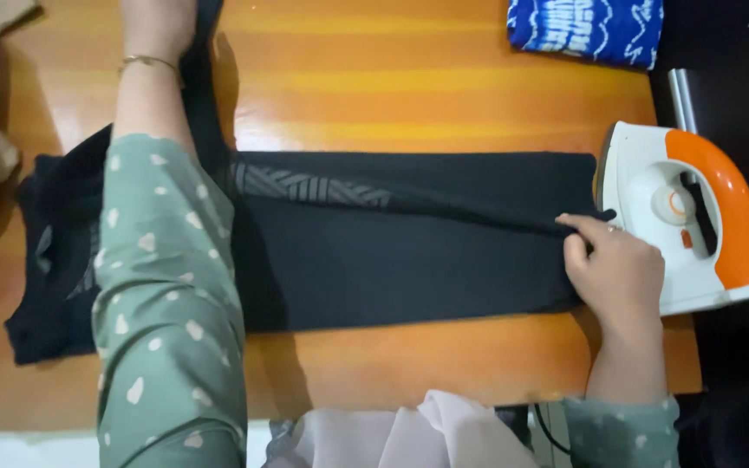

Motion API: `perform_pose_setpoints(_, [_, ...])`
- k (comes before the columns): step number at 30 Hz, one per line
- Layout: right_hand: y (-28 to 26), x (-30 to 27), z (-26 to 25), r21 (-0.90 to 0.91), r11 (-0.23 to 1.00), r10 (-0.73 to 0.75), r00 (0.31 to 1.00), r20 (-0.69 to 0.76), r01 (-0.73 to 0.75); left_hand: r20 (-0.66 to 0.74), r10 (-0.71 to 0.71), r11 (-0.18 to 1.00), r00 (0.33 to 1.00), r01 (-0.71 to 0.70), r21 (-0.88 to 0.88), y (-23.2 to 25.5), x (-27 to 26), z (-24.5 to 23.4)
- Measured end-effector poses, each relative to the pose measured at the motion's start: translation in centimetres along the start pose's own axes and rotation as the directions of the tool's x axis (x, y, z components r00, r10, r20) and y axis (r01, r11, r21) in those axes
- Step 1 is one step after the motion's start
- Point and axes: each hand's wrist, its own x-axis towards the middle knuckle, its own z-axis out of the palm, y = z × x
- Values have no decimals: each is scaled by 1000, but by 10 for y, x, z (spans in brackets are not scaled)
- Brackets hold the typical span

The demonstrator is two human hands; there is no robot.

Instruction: Ironing and folding a black t-shirt on a wooden table

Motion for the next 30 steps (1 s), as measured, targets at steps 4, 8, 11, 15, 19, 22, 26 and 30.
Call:
perform_pose_setpoints(4, [1,0,1,19,999,-33,997,-63,34,0,-16,994,1000,16,110,-5,17,58])
perform_pose_setpoints(8, [2,0,3,62,998,6,998,-64,-2,-180,-28,999,983,30,13,-28,34,88])
perform_pose_setpoints(11, [9,-2,12,37,997,-60,987,-151,67,-45,-88,987,995,81,-140,-51,6,55])
perform_pose_setpoints(15, [8,0,11,8,998,-62,992,-113,64,226,-147,887,963,230,-402,-204,-65,36])
perform_pose_setpoints(19, [6,0,6,42,999,-23,999,-38,24,472,-129,694,872,419,-585,-284,-167,-46])
perform_pose_setpoints(22, [5,-1,3,80,997,-15,999,-38,18,615,-58,503,787,555,-663,-299,-231,-112])
perform_pose_setpoints(26, [11,-2,9,97,993,-62,994,-91,71,738,104,223,667,708,-670,-334,-295,-179])
perform_pose_setpoints(30, [11,-6,5,225,971,-63,995,-72,78,789,327,-55,520,844,-533,-377,-352,-207])
